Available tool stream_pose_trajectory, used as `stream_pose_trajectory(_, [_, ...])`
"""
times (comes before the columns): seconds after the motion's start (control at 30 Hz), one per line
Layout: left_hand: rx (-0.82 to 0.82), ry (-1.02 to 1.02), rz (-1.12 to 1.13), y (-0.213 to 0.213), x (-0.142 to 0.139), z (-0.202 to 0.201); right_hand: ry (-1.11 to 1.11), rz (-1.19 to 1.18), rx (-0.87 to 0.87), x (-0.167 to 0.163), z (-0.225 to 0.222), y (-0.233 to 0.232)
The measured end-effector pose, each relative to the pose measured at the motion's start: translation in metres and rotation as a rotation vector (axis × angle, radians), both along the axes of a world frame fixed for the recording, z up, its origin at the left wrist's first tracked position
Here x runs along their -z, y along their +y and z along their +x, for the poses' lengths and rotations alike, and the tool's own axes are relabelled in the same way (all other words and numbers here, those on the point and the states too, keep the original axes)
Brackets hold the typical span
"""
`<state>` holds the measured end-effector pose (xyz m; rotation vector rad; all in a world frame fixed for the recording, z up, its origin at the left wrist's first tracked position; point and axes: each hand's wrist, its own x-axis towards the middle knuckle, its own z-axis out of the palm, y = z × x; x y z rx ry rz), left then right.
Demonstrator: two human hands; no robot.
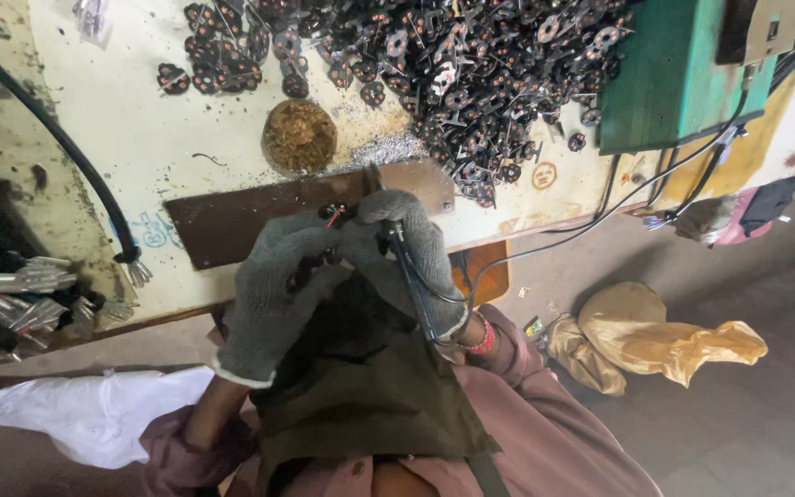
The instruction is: The person sits at a workbench wearing gloves and solders small metal components one at a time using a soldering iron, holding each part against a metal plate while applying the iron and wire, then setting finished parts aside among large piles of similar components.
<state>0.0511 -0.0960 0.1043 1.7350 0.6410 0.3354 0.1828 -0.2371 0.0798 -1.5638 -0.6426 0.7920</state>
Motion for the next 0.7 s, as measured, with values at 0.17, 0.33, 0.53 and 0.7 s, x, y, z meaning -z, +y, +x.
stream_pose_trajectory(0.17, [-0.095,0.029,0.089,-0.013,0.019,0.000,0.251,0.064,0.008,0.023,-0.006,-0.009])
stream_pose_trajectory(0.33, [-0.083,-0.003,0.156,-0.015,0.027,-0.002,0.351,-0.136,0.127,0.026,-0.013,-0.012])
stream_pose_trajectory(0.53, [-0.093,0.064,0.140,-0.005,0.020,-0.003,0.437,0.392,0.033,-0.018,-0.010,0.017])
stream_pose_trajectory(0.7, [-0.073,0.054,0.360,0.007,0.016,-0.002,-0.329,-0.120,-0.246,-0.033,0.044,0.011])
